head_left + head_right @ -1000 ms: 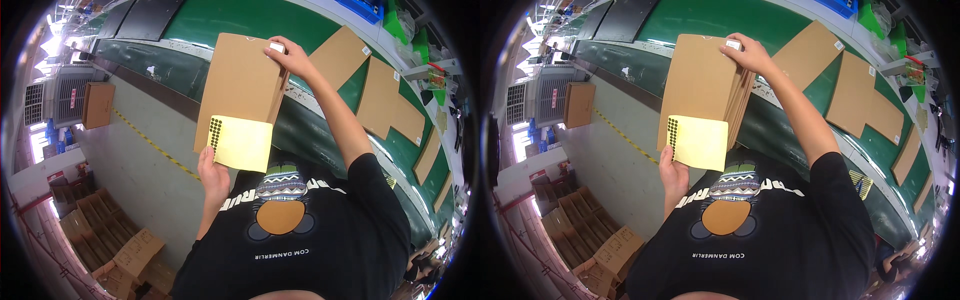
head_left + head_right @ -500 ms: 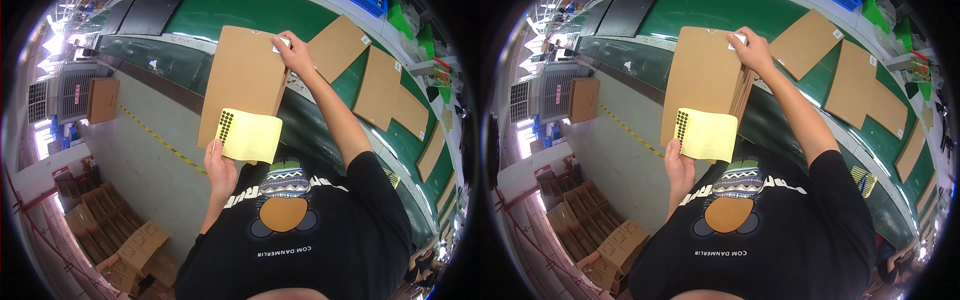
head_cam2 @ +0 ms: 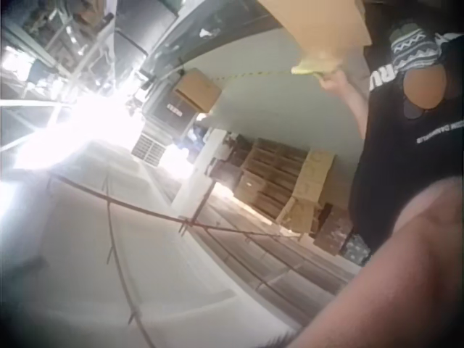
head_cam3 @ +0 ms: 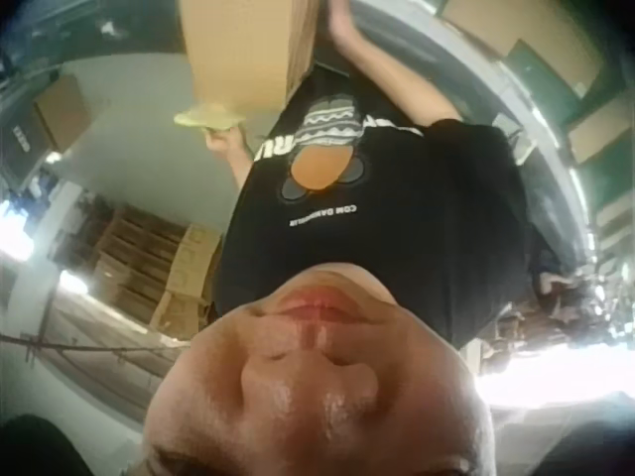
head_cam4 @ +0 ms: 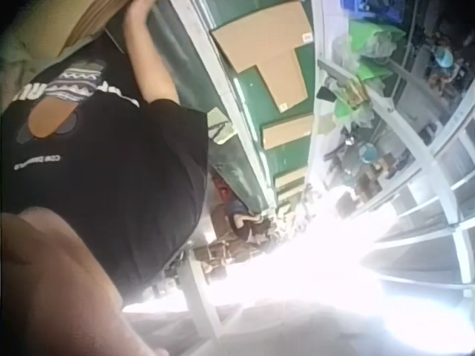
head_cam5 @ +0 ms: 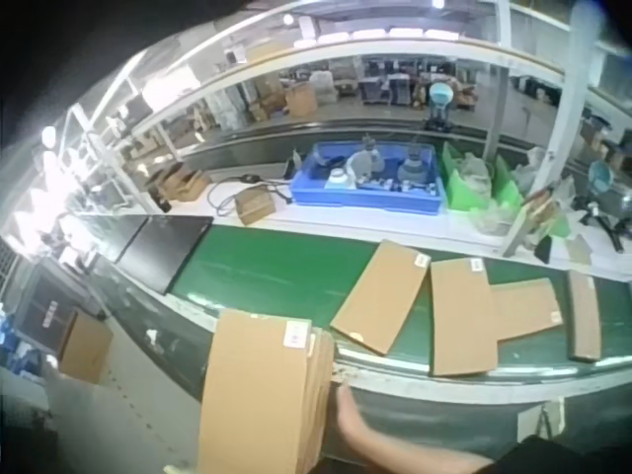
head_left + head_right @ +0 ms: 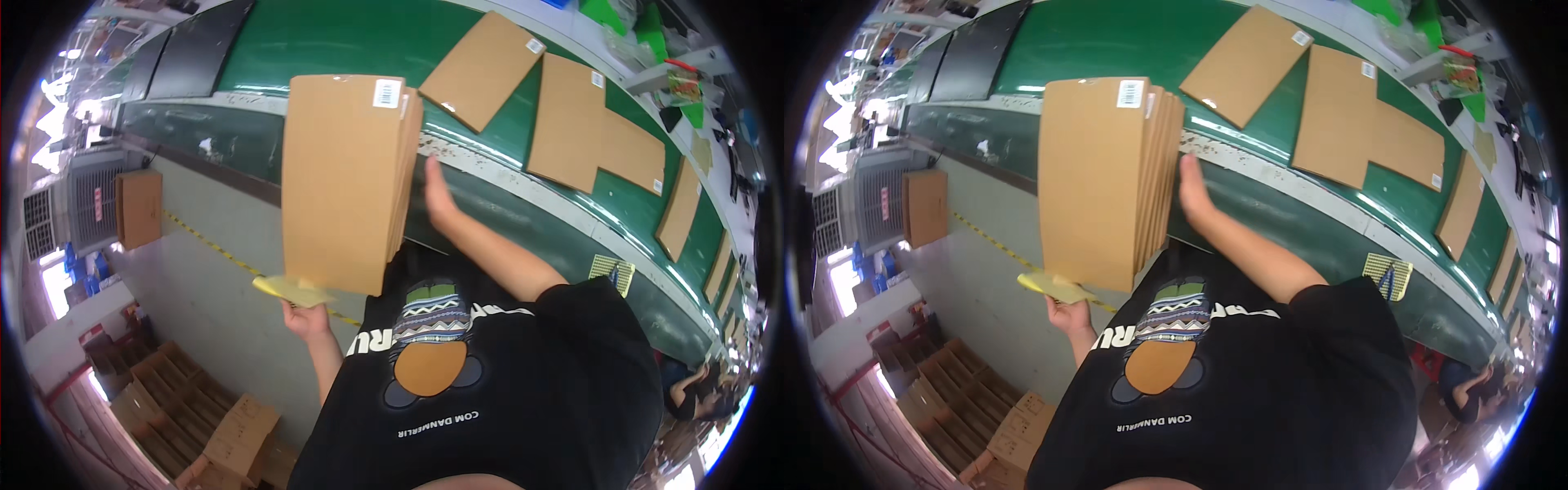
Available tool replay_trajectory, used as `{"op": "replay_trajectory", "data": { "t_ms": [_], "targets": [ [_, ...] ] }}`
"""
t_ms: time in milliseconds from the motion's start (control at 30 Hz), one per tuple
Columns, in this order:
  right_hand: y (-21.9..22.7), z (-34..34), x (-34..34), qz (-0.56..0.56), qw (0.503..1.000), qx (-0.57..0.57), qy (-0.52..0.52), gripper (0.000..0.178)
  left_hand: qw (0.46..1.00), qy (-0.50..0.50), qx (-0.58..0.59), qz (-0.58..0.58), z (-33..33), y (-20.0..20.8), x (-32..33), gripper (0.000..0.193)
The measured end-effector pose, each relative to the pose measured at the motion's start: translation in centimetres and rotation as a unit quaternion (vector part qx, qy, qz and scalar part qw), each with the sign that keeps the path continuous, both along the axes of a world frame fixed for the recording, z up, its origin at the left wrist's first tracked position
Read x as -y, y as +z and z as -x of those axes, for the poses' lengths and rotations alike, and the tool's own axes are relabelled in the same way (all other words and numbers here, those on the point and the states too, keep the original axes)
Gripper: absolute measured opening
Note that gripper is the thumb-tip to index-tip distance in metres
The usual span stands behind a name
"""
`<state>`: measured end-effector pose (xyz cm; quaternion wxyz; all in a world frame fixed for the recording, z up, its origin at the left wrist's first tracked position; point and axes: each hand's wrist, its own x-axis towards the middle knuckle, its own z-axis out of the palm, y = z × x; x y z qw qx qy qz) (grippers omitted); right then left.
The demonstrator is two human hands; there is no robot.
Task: The person peels circular stickers from a sheet, takes cardboard boxes from a conveyor belt, applies a sticker onto each box by hand, and stacks the boxes.
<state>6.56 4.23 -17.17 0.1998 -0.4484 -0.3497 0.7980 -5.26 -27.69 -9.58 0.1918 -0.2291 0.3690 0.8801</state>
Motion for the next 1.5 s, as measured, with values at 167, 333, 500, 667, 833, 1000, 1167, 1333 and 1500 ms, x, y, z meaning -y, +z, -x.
{"op": "replay_trajectory", "data": {
  "t_ms": [167,333,500,667,833,1000,1167,1333,1500],
  "targets": [
    [-2.5,3.8,4.2,0.035,0.992,-0.101,-0.07,0.073,0.976,-0.093,0.04,-0.194,9.2,-4.5,-0.1,0.048],
    [0.8,4.1,5.2,0.063,0.989,-0.071,-0.112,0.069,0.911,-0.411,-0.034,0.007,15.5,-6.6,-7.4,0.046],
    [-4.7,5.1,6.8,0.015,0.986,-0.083,-0.146,0.068,0.907,-0.411,-0.061,0.068,22.4,-7.3,-9.4,0.045],
    [-6.7,9.7,7.8,0.005,0.979,-0.116,-0.168,0.066,0.91,-0.382,-0.096,0.134,28.6,-7.9,-8.6,0.045],
    [-6.9,18.3,7.3,-0.001,0.976,-0.168,-0.138,0.064,0.909,-0.342,-0.149,0.188,35.1,-6.8,-8.8,0.044],
    [-5.9,24.6,6.1,-0.024,0.972,-0.191,-0.136,0.064,0.902,-0.321,-0.187,0.221,38.5,-7.2,-10.7,0.043],
    [-3.4,32.7,5.6,-0.067,0.989,0.006,-0.128,0.06,0.893,-0.287,-0.227,0.263,42.1,-7.1,-11.3,0.042],
    [-3.1,36.3,5.8,-0.078,0.99,0.071,-0.093,0.068,0.887,-0.238,-0.244,0.311,43.4,-7.8,-8.8,0.042],
    [-3.8,32.1,2.5,-0.183,0.983,0.014,-0.015,0.07,0.882,-0.179,-0.254,0.355,42.6,-8.4,-6.8,0.041]
  ]
}}
